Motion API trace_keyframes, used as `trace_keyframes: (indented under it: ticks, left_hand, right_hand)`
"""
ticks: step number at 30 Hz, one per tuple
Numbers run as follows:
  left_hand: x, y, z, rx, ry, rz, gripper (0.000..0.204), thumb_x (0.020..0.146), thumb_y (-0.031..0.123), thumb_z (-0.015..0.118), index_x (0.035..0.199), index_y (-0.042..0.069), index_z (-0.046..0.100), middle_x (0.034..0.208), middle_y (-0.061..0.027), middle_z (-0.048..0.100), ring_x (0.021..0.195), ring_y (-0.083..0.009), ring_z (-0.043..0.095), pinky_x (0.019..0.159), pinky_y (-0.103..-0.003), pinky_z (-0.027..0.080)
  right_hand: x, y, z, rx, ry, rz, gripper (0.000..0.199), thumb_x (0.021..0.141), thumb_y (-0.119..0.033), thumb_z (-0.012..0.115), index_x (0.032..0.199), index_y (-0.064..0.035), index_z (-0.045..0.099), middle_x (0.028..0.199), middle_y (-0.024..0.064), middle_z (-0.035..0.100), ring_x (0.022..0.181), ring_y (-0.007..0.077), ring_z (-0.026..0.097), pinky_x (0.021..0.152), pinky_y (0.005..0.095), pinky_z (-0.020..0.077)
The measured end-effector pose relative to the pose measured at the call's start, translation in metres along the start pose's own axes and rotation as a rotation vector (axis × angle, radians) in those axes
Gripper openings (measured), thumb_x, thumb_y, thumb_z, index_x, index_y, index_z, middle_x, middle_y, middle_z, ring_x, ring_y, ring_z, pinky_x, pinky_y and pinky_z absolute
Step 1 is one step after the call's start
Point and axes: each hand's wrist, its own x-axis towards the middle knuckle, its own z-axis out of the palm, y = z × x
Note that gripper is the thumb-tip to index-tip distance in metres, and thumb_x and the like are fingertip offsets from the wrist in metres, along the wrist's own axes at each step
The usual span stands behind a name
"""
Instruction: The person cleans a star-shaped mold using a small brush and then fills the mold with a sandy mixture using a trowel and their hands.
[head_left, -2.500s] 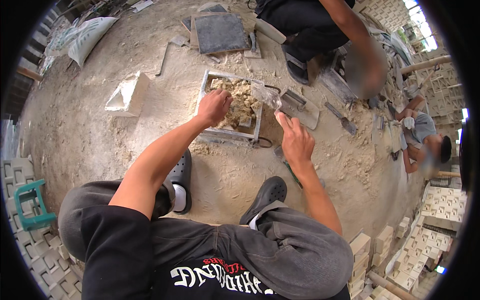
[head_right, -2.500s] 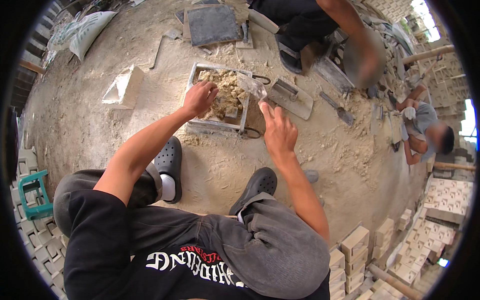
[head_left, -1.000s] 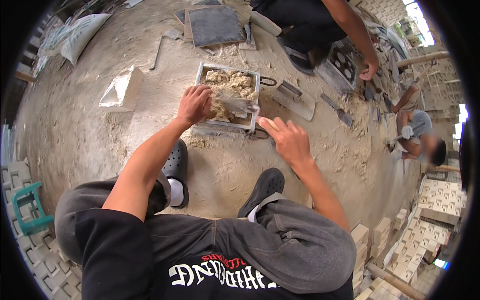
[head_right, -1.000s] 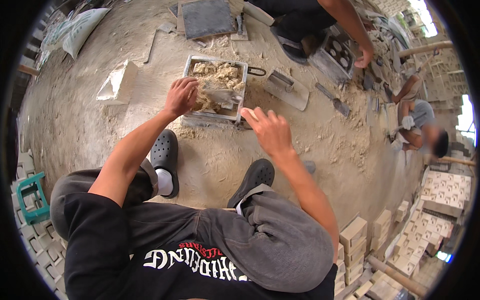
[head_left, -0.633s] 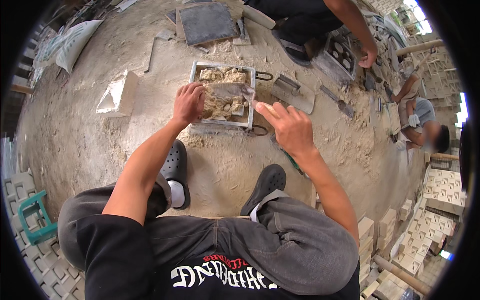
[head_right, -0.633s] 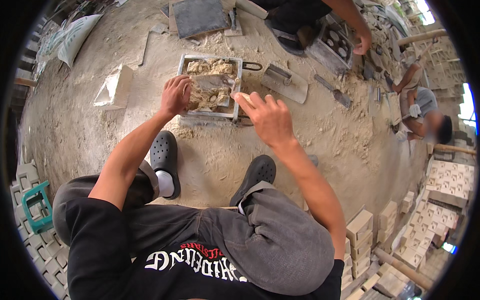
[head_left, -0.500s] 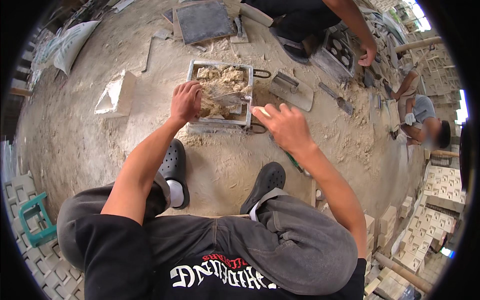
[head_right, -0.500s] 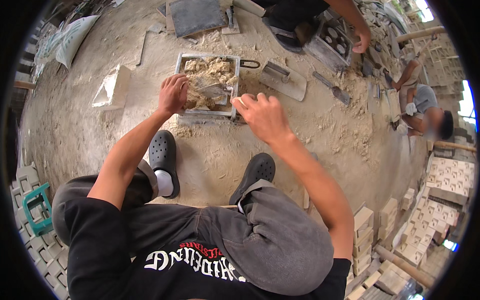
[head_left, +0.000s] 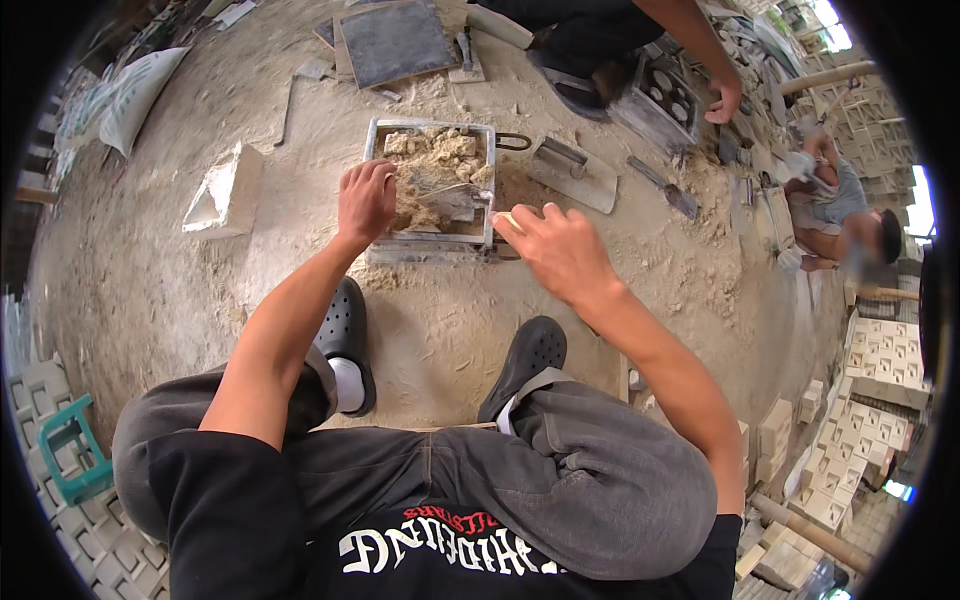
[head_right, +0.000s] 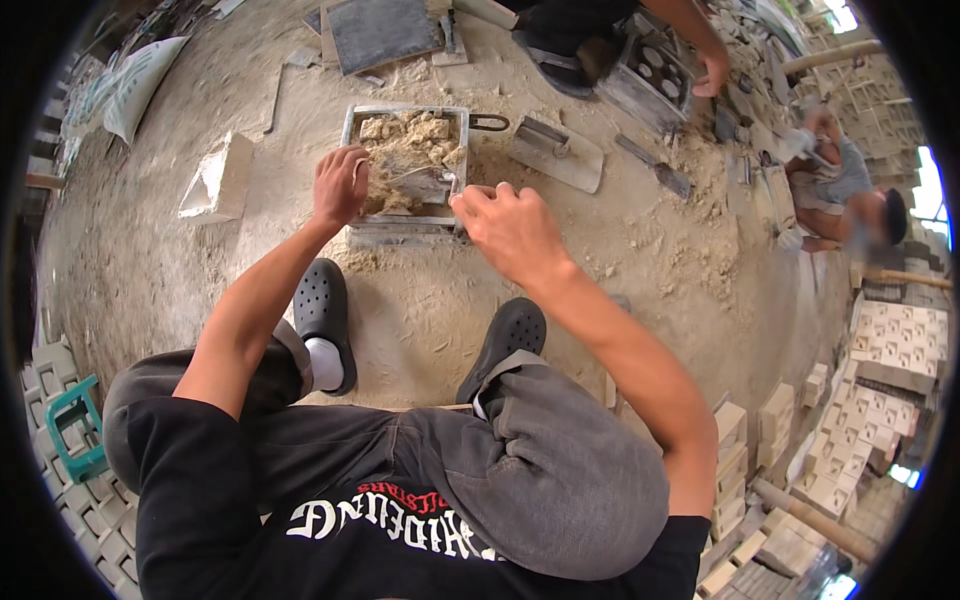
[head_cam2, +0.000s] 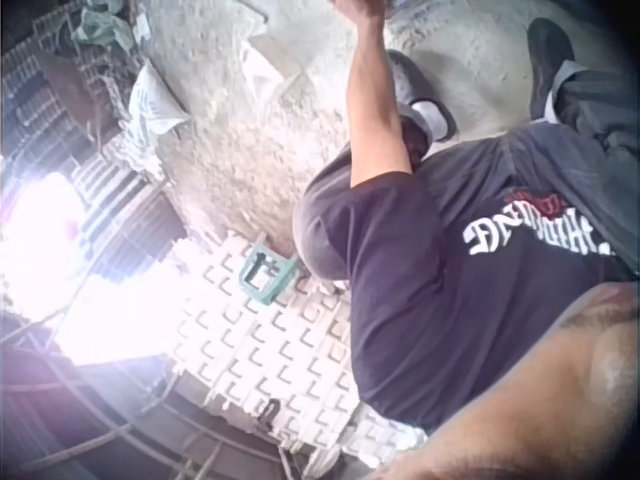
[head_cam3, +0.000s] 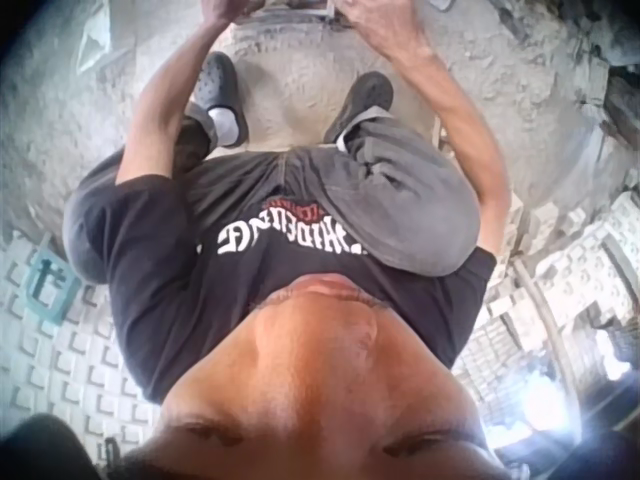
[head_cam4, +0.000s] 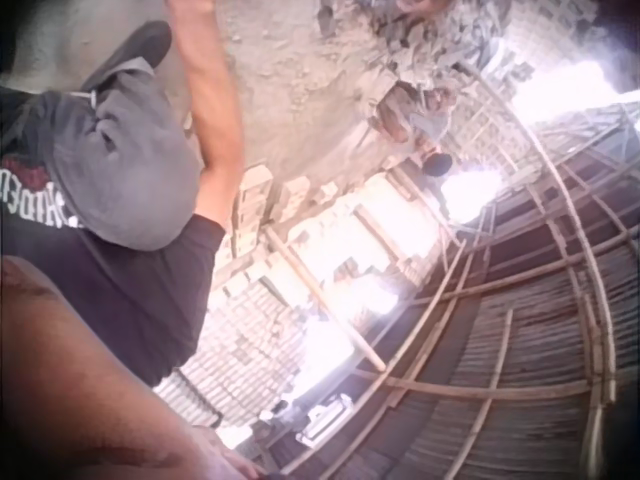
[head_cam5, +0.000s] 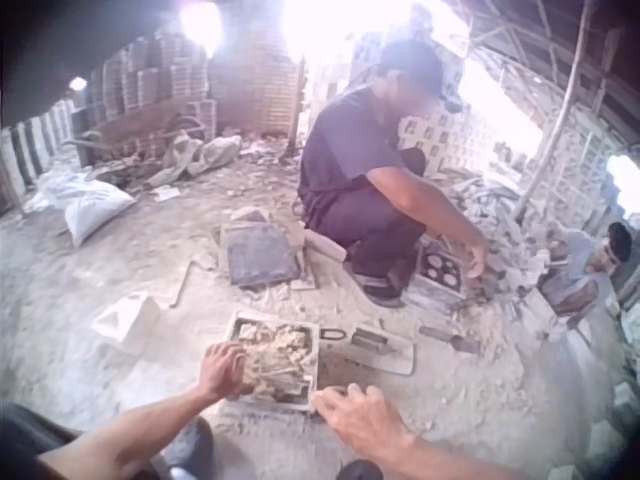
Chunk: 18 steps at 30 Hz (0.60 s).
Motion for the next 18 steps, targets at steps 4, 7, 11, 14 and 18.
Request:
trace_keyframes:
  ticks: [4, 7, 11, 14, 18]
  left_hand:
    - [0.001, 0.008, -0.007, 0.019, -0.022, -0.003, 0.017, 0.089, 0.021, 0.063, 0.102, 0.011, 0.065, 0.108, -0.0052, 0.065, 0.107, -0.0236, 0.058, 0.096, -0.039, 0.040]
    - [0.012, 0.038, -0.009, 0.004, -0.252, 0.069, 0.017, 0.088, 0.025, 0.065, 0.098, 0.012, 0.068, 0.100, -0.0054, 0.065, 0.100, -0.0223, 0.059, 0.091, -0.037, 0.040]
    - [0.004, 0.058, -0.004, 0.141, -0.490, 0.092, 0.020, 0.087, 0.030, 0.064, 0.090, 0.011, 0.072, 0.094, -0.0065, 0.066, 0.093, -0.0204, 0.059, 0.086, -0.039, 0.040]
    - [0.008, 0.078, 0.002, 0.246, -0.477, 0.030, 0.019, 0.087, 0.025, 0.061, 0.086, 0.010, 0.071, 0.093, -0.0089, 0.066, 0.095, -0.0216, 0.060, 0.086, -0.042, 0.037]
    - [0.035, 0.100, -0.001, 0.272, -0.817, -0.249, 0.017, 0.081, 0.019, 0.060, 0.082, 0.005, 0.070, 0.091, -0.0130, 0.067, 0.094, -0.0266, 0.061, 0.089, -0.047, 0.037]
  right_hand:
    - [0.001, -0.004, -0.007, 0.032, 0.009, 0.104, 0.035, 0.086, -0.014, 0.063, 0.120, -0.0199, 0.062, 0.092, -0.0011, 0.058, 0.077, 0.0171, 0.065, 0.057, 0.0312, 0.0508]
    - [-0.014, -0.006, -0.011, 0.124, 0.027, 0.324, 0.044, 0.083, -0.008, 0.064, 0.122, -0.0283, 0.062, 0.088, 0.0022, 0.055, 0.075, 0.0237, 0.065, 0.061, 0.0370, 0.0531]
    - [-0.019, -0.016, -0.008, 0.243, -0.025, 0.459, 0.045, 0.084, -0.009, 0.065, 0.125, -0.0285, 0.062, 0.090, 0.0032, 0.056, 0.078, 0.0272, 0.066, 0.064, 0.0413, 0.0543]
    - [-0.029, -0.024, -0.005, 0.372, -0.041, 0.589, 0.046, 0.085, -0.012, 0.067, 0.127, -0.0284, 0.062, 0.094, 0.0034, 0.059, 0.081, 0.0295, 0.066, 0.066, 0.0445, 0.0534]
    - [-0.042, -0.024, -0.003, 0.458, -0.043, 0.690, 0.049, 0.083, -0.013, 0.069, 0.129, -0.0278, 0.060, 0.097, 0.0039, 0.059, 0.081, 0.0311, 0.066, 0.066, 0.0460, 0.0525]
